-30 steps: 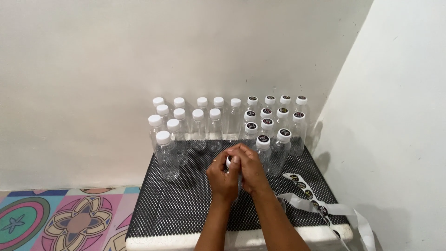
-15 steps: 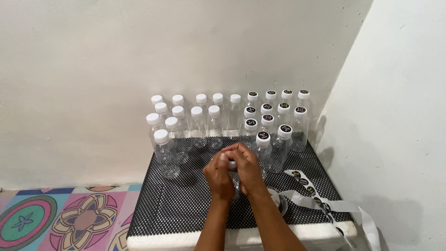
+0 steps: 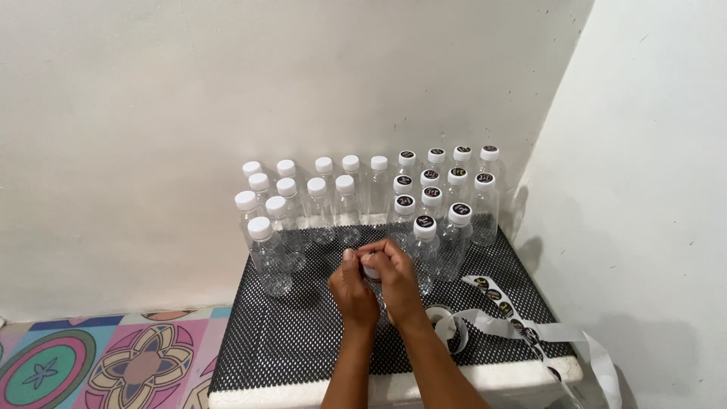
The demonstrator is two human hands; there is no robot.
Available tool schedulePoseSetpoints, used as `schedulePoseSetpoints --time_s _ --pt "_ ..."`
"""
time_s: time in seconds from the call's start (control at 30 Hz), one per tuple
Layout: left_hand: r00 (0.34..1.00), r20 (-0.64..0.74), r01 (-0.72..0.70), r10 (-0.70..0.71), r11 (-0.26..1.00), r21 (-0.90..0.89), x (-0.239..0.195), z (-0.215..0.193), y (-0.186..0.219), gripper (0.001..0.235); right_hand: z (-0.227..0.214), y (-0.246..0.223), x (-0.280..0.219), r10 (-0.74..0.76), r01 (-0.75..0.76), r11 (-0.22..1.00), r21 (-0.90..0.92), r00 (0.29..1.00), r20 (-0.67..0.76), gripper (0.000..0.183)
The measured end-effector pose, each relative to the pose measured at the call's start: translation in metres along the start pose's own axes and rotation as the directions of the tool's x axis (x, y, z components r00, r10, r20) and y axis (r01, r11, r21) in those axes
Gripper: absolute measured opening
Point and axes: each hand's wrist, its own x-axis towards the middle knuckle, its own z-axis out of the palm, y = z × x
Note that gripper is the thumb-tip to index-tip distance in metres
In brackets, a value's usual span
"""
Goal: The person applies circular stickers to the caps of clear plastic bottles. They peel each sticker from a roll, place it on a bottle cap, smooth it down, and then set the labeled bottle aside with others.
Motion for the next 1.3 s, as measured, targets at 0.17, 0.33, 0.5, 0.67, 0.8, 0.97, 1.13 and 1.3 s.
schedulePoseSetpoints --time_s 0.17,0.33,0.5,0.67,0.8,0.97,1.13,1.3 --pt "0.994 0.061 -0.099 0.094 0.992 0.076 -0.002 -0.001 0.078 0.04 -0.007 0.018 0.021 -0.001 0.001 1.0 0.01 1.0 -0.026 0.023" --pt "0.992 0.075 -0.108 0.102 0.991 0.08 -0.002 0.0 0.068 0.031 -0.01 0.016 0.014 -0.081 0.08 0.978 -0.193 0.997 0.007 0.03" --pt "0.985 0.148 0.085 -0.092 0.995 0.053 0.01 0.0 0.047 0.036 -0.011 0.027 0.015 -0.042 0.041 0.999 -0.036 0.999 -0.021 0.035" --pt "0.979 0.127 0.153 -0.157 0.988 0.037 0.015 0.0 0.03 0.034 -0.001 0.013 0.02 -0.003 0.003 1.0 0.004 1.0 -0.023 0.028" --pt "0.995 0.082 0.044 -0.049 0.997 0.06 0.008 0.0 0.031 0.044 0.001 0.003 0.019 0.048 -0.046 0.998 0.042 0.998 -0.035 0.022" --pt "0.993 0.12 -0.017 0.004 0.994 0.104 0.005 -0.001 0.028 0.038 -0.001 -0.006 0.011 0.018 -0.019 0.999 -0.045 0.999 -0.032 0.022" --pt "0.99 0.137 -0.032 0.018 0.995 0.097 0.007 -0.002 0.03 0.035 -0.009 0.005 -0.002 -0.184 0.17 0.967 -0.188 0.981 -0.058 0.041" --pt "0.99 0.134 -0.06 0.049 0.994 0.086 0.015 0.002 0.034 0.036 -0.015 0.01 -0.008 -0.171 0.18 0.981 -0.07 0.979 0.111 0.037"
